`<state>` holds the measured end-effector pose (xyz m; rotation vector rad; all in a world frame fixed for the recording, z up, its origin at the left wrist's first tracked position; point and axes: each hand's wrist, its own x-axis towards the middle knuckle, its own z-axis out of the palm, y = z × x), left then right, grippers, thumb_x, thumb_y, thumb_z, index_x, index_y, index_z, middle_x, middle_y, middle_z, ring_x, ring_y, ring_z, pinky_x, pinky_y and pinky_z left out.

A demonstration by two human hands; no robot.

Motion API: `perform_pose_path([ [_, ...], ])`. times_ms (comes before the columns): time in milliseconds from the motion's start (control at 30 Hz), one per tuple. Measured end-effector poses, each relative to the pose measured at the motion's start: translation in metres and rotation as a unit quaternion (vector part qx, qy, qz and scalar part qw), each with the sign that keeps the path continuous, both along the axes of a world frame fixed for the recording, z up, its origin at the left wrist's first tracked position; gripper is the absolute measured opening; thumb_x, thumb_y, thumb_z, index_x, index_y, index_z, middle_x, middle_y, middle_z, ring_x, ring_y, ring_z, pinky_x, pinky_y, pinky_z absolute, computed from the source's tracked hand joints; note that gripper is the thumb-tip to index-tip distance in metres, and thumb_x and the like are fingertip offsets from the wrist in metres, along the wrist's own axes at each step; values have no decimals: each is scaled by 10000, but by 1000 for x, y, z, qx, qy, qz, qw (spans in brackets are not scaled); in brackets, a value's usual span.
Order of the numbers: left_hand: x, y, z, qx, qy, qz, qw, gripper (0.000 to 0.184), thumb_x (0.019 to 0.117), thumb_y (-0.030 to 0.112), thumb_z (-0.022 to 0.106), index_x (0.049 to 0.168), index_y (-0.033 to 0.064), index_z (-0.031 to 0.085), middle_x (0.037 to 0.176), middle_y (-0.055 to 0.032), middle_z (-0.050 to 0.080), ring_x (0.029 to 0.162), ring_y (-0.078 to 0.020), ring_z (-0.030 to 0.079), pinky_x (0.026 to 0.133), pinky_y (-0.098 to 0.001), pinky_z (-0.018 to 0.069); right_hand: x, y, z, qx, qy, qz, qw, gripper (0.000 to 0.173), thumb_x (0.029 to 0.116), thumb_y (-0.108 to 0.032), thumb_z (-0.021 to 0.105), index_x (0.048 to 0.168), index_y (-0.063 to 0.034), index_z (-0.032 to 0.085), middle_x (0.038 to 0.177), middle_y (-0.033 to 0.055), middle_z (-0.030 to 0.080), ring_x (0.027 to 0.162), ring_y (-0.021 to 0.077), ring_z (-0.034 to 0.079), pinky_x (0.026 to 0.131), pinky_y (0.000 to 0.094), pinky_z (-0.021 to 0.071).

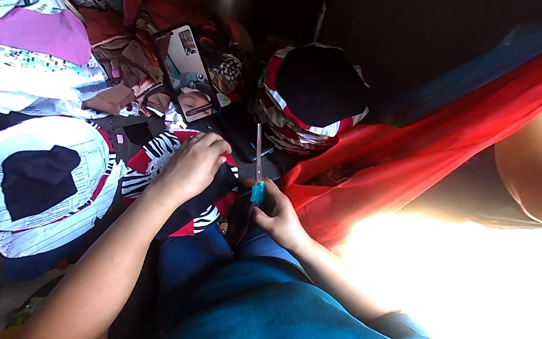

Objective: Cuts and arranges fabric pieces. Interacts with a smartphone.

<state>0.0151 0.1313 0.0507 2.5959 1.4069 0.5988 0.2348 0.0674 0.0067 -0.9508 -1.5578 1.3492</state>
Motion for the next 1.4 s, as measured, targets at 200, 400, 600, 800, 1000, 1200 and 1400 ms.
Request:
perform_pose_path([
  [200,6,-29,-2,6,18,34,999,118,972,87,634,987,24,732,1018,-170,694,1005,-385,664,886,-577,509,15,-24,-15,39,45,8,998,395,865,-21,602,1219,133,520,1119,121,607,862,23,624,761,182,547],
  [400,10,-34,-10,-1,24,43,999,283,1024,182,568,1222,44,717,1283,-170,666,1222,-395,608,999,-594,471,16,-40,-28,52,42,28,997,391,857,-28,604,1206,132,529,1138,136,597,892,10,606,779,164,529],
  [600,18,-43,-26,-52,117,19,992,747,1058,586,279,1525,33,468,1615,-179,384,1528,-374,290,1235,-593,181,14,-42,-30,46,41,34,997,389,864,-27,586,1211,134,515,1130,131,607,911,3,609,794,158,524],
  [800,2,-55,1,-14,33,64,997,743,1046,595,289,1542,67,451,1615,-174,386,1510,-379,326,1203,-613,250,17,-43,-35,45,60,68,995,412,898,-68,583,1238,150,505,1165,131,605,939,12,614,829,177,530],
  [1000,-74,-54,53,-16,-20,228,973,349,1076,138,458,1312,-58,626,1330,-300,610,1236,-508,581,1007,-717,416,37,-41,-46,-45,149,192,969,494,983,-254,614,1380,20,510,1268,5,610,1037,28,610,880,223,535],
  [1200,-76,1,47,-147,28,239,959,343,1096,98,414,1310,-49,639,1327,-302,610,1302,-471,541,1101,-644,367,8,-43,-31,-168,202,231,937,437,932,-150,588,1341,-5,533,1434,58,538,1246,149,594,996,341,537],
  [1400,-65,16,39,-187,54,270,943,252,1064,120,528,1171,-52,678,1158,-280,665,1152,-459,614,1005,-648,431,-25,-30,-18,-200,205,118,951,321,943,-14,496,1254,39,554,1066,31,652,924,81,653,867,282,560],
])
